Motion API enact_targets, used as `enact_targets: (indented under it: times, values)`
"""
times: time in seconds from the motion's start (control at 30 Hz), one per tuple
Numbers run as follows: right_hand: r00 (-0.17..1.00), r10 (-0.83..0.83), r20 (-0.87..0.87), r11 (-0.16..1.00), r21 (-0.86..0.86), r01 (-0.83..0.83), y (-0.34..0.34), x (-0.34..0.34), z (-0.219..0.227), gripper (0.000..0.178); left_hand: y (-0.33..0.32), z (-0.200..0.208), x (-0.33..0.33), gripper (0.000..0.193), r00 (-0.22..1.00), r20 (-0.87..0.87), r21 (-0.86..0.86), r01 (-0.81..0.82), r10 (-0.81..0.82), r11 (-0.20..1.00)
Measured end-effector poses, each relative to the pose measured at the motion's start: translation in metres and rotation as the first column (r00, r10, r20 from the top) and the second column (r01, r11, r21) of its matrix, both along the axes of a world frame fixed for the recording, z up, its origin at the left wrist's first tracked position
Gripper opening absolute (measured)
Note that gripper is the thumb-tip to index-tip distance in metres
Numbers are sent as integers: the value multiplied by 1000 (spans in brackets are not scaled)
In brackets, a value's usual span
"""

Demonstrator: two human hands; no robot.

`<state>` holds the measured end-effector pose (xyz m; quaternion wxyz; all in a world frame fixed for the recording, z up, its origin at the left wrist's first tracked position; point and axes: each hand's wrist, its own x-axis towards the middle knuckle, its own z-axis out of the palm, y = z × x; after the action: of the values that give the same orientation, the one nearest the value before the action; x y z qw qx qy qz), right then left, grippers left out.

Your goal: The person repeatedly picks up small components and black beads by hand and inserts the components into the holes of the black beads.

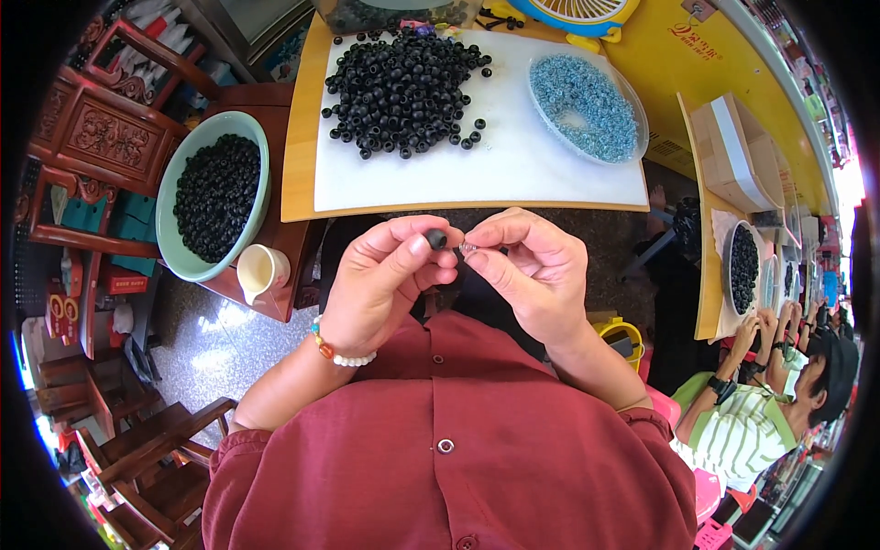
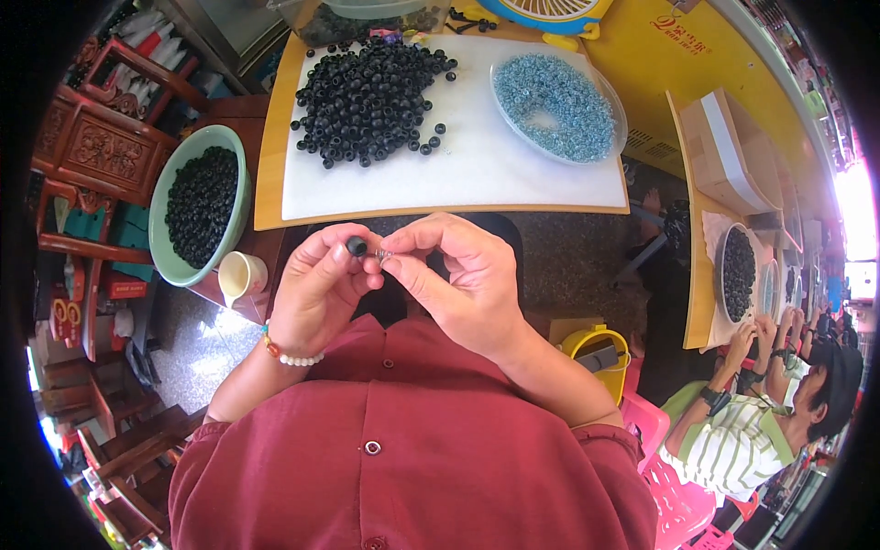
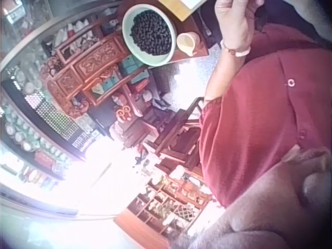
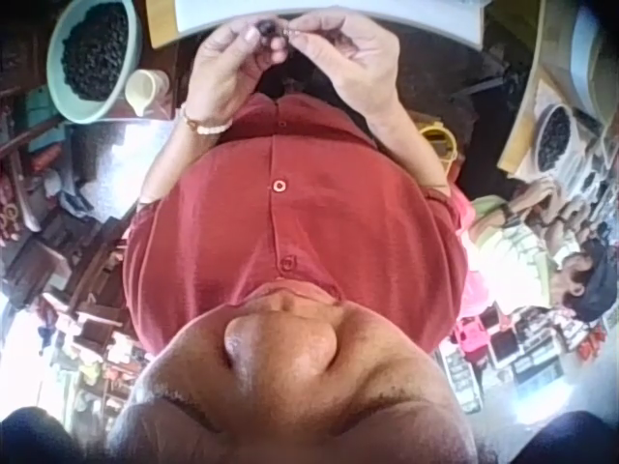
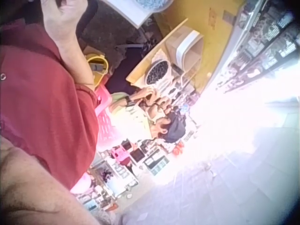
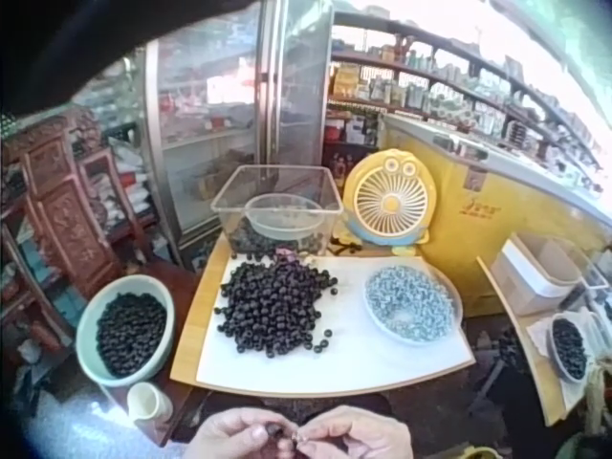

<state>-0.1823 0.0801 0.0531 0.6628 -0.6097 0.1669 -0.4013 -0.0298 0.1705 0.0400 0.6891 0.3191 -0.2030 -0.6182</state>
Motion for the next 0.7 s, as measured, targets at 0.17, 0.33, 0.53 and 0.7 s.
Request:
enact_targets:
  times: [0.17, 0.33, 0.53, 0.7]
  values:
    - [999, 17, -41, 1000, -15, -18, -1, -1, 3, 15, -1, -11, 1, 26, 956, -283, 20, 92, -82, 996]
    - [994, -44, -104, 986, -165, 26, -3, 5, 3, 12, -3, -11, 0, 26, 944, -315, 40, 114, -96, 993]
    - [960, -117, -256, 937, -350, 21, -5, 6, 17, 12, -2, -10, -4, 24, 985, -170, 137, 19, 5, 990]
    - [901, 156, -404, 988, 62, -143, -19, 7, 16, 13, -3, -14, -3, 22, 992, -126, 159, 24, -4, 987]
